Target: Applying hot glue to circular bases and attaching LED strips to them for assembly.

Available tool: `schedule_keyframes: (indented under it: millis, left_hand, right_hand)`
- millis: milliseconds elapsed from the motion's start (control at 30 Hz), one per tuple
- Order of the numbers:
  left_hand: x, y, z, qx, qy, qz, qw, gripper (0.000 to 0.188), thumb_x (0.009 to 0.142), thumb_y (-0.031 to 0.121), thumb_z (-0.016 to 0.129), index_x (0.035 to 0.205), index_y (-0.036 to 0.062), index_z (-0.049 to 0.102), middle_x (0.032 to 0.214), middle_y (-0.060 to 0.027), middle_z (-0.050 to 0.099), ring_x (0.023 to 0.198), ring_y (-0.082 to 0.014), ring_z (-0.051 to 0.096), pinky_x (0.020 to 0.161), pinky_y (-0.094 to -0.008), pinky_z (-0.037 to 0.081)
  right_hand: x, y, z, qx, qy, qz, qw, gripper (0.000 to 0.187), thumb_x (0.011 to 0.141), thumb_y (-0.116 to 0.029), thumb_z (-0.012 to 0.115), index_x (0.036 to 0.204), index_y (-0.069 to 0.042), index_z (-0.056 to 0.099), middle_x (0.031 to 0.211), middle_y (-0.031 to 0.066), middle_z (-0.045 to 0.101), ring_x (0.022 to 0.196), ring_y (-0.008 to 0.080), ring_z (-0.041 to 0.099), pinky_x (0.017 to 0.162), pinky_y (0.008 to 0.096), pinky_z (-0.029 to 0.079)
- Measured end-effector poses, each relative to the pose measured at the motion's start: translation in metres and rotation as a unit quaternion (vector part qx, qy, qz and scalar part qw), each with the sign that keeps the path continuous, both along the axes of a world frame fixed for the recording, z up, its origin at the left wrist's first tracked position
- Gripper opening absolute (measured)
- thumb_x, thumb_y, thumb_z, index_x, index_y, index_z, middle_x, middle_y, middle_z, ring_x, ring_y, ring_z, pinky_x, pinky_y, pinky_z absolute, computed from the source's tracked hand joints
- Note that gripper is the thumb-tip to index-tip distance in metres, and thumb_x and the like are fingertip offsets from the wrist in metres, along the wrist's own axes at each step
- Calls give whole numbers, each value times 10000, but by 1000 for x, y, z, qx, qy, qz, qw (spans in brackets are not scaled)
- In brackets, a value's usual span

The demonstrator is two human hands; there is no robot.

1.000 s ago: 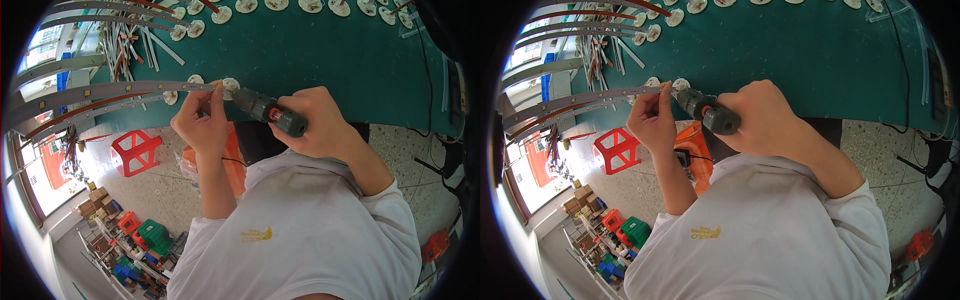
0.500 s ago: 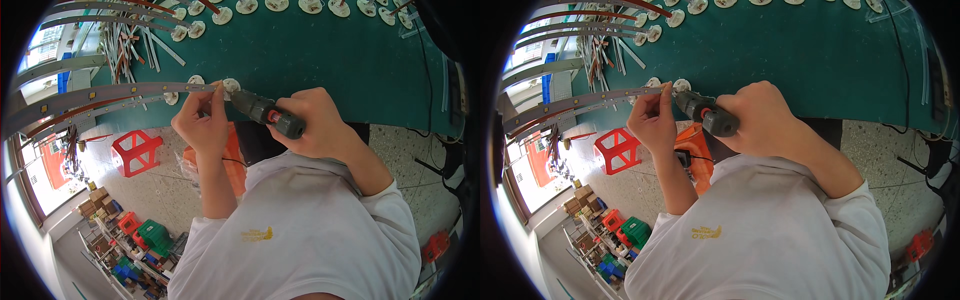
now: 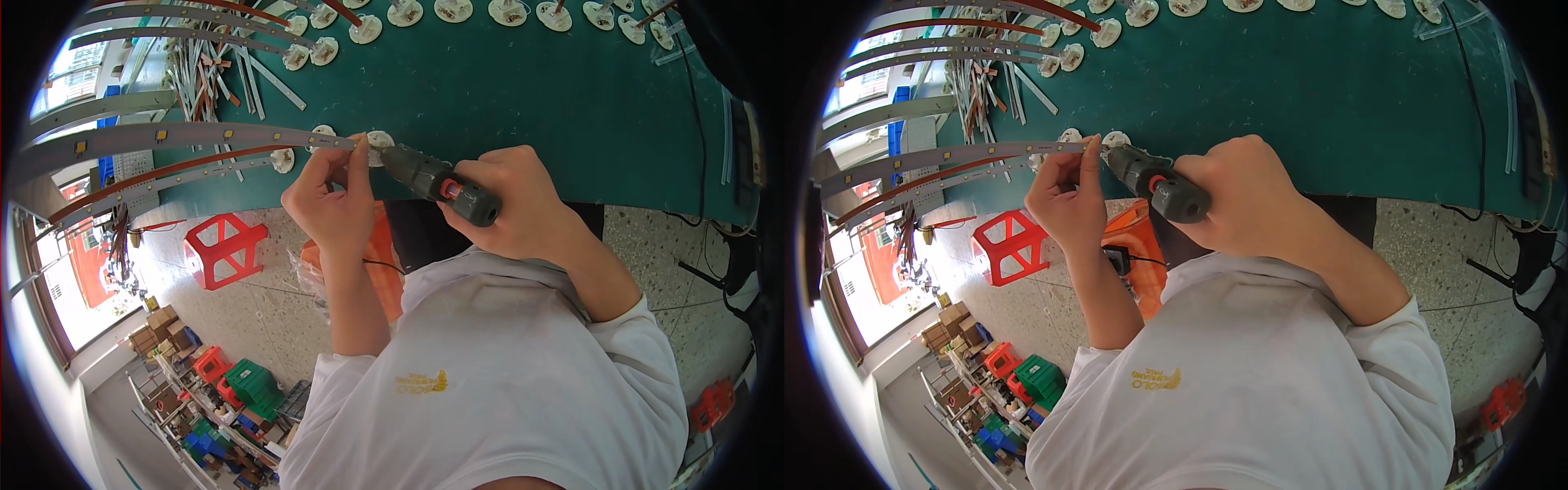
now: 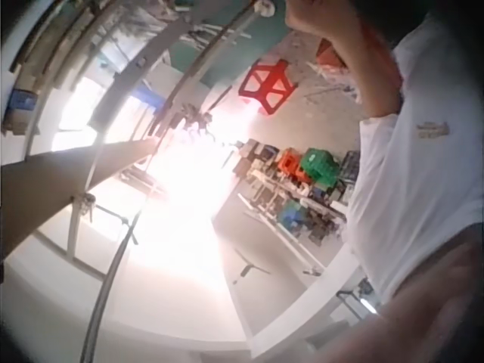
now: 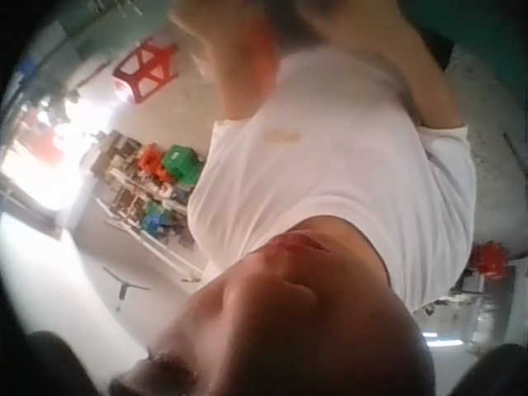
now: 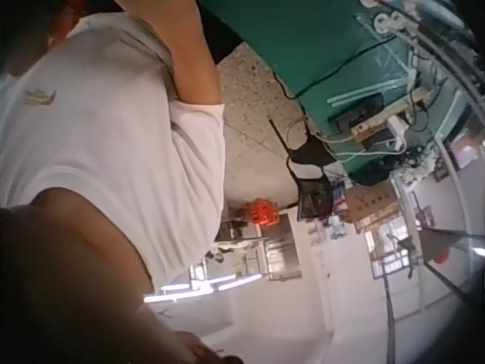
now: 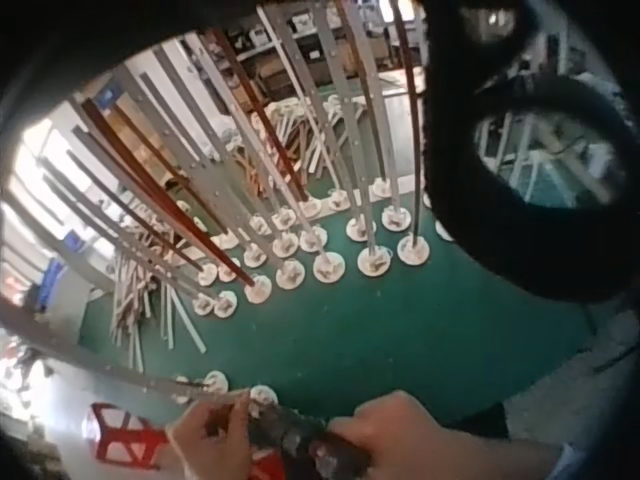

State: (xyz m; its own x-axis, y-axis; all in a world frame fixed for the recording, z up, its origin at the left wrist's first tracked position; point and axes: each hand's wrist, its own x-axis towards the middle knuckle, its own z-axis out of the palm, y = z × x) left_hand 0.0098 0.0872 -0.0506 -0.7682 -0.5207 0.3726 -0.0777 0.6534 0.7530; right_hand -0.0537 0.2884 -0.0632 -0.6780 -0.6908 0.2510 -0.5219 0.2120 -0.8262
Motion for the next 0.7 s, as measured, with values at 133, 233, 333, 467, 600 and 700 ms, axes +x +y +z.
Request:
schedule_keyframes:
  millis: [133,233,333,467,600,700]
  left_hand:
    - [0,2,5,24,-9,-8,1000,51,835,-2,765,885,-10,760,635,-11,659,548,-30,534,528,-184,381]
    - [0,1,3,50,-15,-20,998,67,831,-10,763,899,-11,764,653,-7,665,568,-35,552,538,-183,385]
    - [-1,2,4,78,3,-33,996,71,829,-16,763,900,-16,763,675,-9,673,585,-40,572,539,-184,387]
    - [-4,1,1,59,11,-38,997,54,830,-17,761,883,-25,754,689,-12,678,598,-48,587,549,-189,407]
    - [-4,2,2,71,23,-33,997,50,821,-6,775,842,-32,737,691,-24,680,596,-59,588,567,-204,441]
    - [-8,7,3,45,26,-36,998,77,815,16,789,825,-31,729,684,-35,679,590,-71,592,570,-217,454]
  right_hand:
    - [0,1,1,-7,-11,2,1000,161,738,-159,765,722,-78,627,572,82,561,533,291,570,489,385,414]
    - [-1,2,0,-10,-8,6,1000,154,736,-155,761,724,-76,629,576,85,561,538,294,572,492,387,415]
    - [-1,3,0,-8,-12,7,1000,147,735,-148,757,726,-73,630,579,88,562,541,299,572,496,392,418]
    - [-3,5,0,-17,-23,5,1000,148,734,-140,752,721,-69,622,579,93,559,542,305,572,499,399,421]
    - [-1,7,2,-21,-20,4,1000,159,735,-136,747,711,-63,608,577,100,555,544,316,571,503,409,423]
    - [-2,8,2,-22,-21,0,1000,166,735,-137,747,705,-59,603,576,108,554,544,325,573,504,417,426]
